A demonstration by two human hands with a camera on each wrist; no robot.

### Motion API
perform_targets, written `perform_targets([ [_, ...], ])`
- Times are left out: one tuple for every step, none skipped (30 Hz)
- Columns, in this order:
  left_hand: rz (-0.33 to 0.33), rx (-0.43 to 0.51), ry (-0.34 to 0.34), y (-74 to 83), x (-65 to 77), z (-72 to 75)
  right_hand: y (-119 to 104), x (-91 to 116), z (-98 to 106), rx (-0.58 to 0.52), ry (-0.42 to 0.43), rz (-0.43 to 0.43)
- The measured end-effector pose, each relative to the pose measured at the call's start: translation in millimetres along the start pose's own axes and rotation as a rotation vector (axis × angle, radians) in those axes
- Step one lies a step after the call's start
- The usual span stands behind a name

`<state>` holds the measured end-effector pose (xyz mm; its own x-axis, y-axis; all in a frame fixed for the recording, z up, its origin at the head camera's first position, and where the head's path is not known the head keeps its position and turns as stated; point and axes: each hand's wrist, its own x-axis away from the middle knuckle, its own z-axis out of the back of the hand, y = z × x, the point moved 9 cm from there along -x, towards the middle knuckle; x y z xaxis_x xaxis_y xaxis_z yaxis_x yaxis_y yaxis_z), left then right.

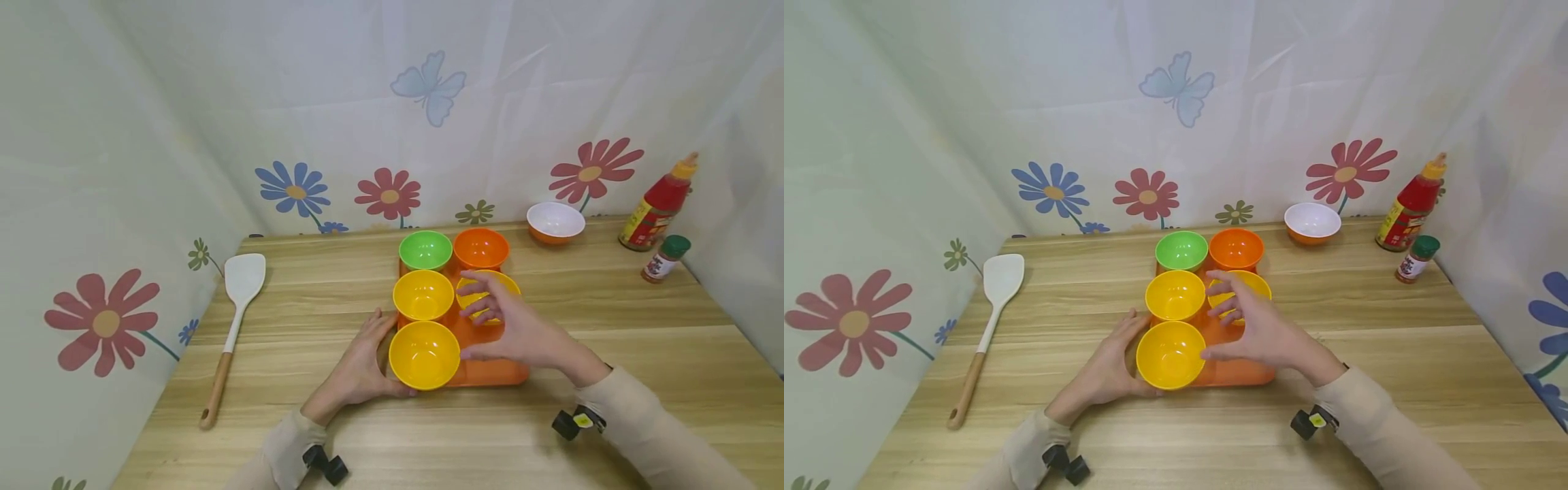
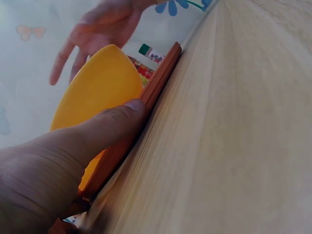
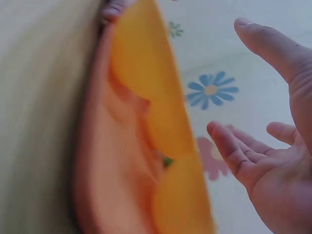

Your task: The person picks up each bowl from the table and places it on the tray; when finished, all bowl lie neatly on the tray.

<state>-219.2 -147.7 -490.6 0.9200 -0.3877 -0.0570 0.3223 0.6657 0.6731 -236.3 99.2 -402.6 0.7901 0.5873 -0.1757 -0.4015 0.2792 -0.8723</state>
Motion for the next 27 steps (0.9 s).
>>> perform_targets([
  [-0.002, -0.001, 0.0, -0.1, -0.1, 0.0, -2, -1, 8, 0.008, 0.022, 0.012],
  [-0.003, -0.001, 0.001, -0.2, -0.1, 0.0, -3, -2, 16, 0.022, 0.047, 0.021],
  [-0.004, -0.001, 0.001, -0.4, -0.1, 0.1, -5, -3, 24, 0.04, 0.075, 0.034],
  [-0.006, 0.001, 0.001, -0.4, -0.1, 0.1, -6, -4, 33, 0.058, 0.107, 0.052],
  [-0.008, 0.002, 0.001, -0.2, -0.3, 0.0, -8, -4, 43, 0.08, 0.144, 0.069],
  [-0.009, 0.003, 0.001, -0.2, -0.4, 0.0, -10, -5, 52, 0.092, 0.179, 0.086],
  [-0.007, 0.003, 0.0, -0.4, -0.4, -0.1, -12, -5, 61, 0.102, 0.214, 0.105],
  [-0.008, 0.005, -0.001, -0.2, -0.4, -0.1, -13, -6, 70, 0.112, 0.248, 0.121],
  [-0.008, 0.004, -0.001, 0.0, -0.5, -0.1, -14, -6, 78, 0.12, 0.283, 0.136],
  [-0.008, 0.003, -0.002, 0.2, -0.5, -0.2, -15, -6, 86, 0.123, 0.316, 0.146],
  [-0.008, 0.001, -0.002, 0.4, -0.5, -0.2, -16, -6, 93, 0.118, 0.346, 0.149],
  [-0.008, -0.002, -0.003, 0.6, -0.5, -0.2, -15, -5, 101, 0.117, 0.375, 0.147],
  [-0.007, -0.004, -0.002, 0.7, -0.3, 0.2, -16, -5, 107, 0.119, 0.403, 0.14],
  [-0.007, -0.005, -0.001, 1.0, -0.2, 0.6, -16, -5, 114, 0.12, 0.429, 0.128],
  [-0.008, -0.006, 0.001, 1.2, 0.0, 0.9, -16, -5, 120, 0.117, 0.454, 0.117],
  [-0.01, -0.005, 0.002, 1.6, 0.2, 1.3, -15, -4, 125, 0.114, 0.476, 0.107],
  [-0.012, -0.007, 0.003, 1.9, 0.3, 1.5, -15, -4, 130, 0.115, 0.498, 0.097],
  [-0.011, -0.008, 0.003, 2.0, 0.6, 1.8, -15, -3, 135, 0.121, 0.517, 0.089],
  [-0.01, -0.009, 0.003, 2.0, 1.1, 1.9, -15, -3, 139, 0.125, 0.533, 0.084],
  [-0.01, -0.01, 0.004, 2.1, 1.3, 2.0, -14, -3, 143, 0.127, 0.546, 0.08],
  [-0.009, -0.012, 0.004, 2.2, 1.6, 2.0, -13, -3, 147, 0.127, 0.558, 0.08],
  [-0.009, -0.015, 0.002, 2.3, 1.8, 1.9, -12, -3, 150, 0.131, 0.57, 0.077],
  [-0.009, -0.018, 0.001, 2.5, 1.9, 1.9, -10, -2, 154, 0.138, 0.581, 0.07],
  [-0.009, -0.019, 0.0, 2.6, 2.0, 1.7, -8, -2, 157, 0.146, 0.59, 0.059],
  [-0.01, -0.02, -0.001, 2.7, 2.0, 1.5, -6, -1, 160, 0.151, 0.597, 0.048],
  [-0.01, -0.019, -0.002, 3.1, 1.9, 1.5, -4, 0, 163, 0.151, 0.603, 0.042],
  [-0.009, -0.018, -0.003, 3.3, 2.0, 1.5, -2, 1, 166, 0.154, 0.609, 0.03],
])
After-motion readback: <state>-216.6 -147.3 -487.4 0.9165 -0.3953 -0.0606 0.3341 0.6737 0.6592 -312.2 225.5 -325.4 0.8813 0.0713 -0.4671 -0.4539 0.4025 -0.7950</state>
